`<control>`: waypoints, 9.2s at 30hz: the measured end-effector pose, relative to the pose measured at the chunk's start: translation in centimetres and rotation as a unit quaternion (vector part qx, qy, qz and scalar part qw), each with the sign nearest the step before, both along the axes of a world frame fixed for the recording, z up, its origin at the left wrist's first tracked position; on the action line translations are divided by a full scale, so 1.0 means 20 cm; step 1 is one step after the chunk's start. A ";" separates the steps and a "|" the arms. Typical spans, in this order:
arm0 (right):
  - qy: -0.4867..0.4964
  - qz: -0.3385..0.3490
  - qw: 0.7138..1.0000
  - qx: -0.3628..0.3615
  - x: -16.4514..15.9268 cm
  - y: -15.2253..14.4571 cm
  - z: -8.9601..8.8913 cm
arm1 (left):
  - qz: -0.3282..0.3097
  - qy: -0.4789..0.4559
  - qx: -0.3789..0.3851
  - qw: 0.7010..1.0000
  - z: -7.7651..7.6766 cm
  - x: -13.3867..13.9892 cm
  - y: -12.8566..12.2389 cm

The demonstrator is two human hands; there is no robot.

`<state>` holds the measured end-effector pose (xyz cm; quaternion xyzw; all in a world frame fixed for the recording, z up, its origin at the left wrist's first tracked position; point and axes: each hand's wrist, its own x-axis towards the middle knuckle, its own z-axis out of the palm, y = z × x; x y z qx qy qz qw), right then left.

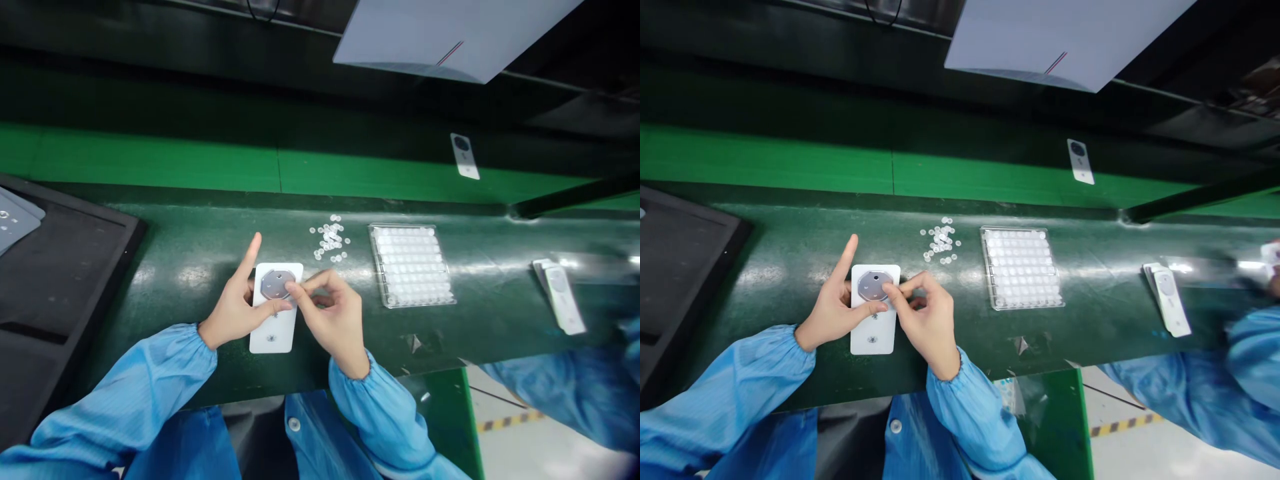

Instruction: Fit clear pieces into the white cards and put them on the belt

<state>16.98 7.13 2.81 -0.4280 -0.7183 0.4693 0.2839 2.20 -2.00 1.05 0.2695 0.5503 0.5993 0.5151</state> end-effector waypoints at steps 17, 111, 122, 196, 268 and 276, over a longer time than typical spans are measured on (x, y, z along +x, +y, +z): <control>0.056 0.114 0.976 -0.179 0.07 -0.10 -0.11 | 0.126 -0.058 -0.039 0.990 -0.04 0.00 0.07; -0.024 0.097 0.992 0.083 0.02 -0.09 -0.09 | 0.009 -0.033 -0.060 0.998 -0.05 0.08 -0.03; 0.002 -0.175 0.984 -0.038 0.98 0.09 -0.03 | 0.009 -0.215 -0.063 0.975 -0.03 0.08 -0.02; -0.043 0.173 0.981 -0.072 0.08 0.04 0.09 | 0.056 0.111 0.022 0.992 -0.02 0.10 -0.03; -0.071 0.331 0.902 -0.268 0.12 -0.12 -0.12 | 0.138 -0.248 0.009 0.959 -0.01 0.00 -0.02; 0.103 0.282 0.926 -0.228 -0.61 0.10 0.06 | 0.216 0.085 0.056 0.971 0.24 -0.31 -0.15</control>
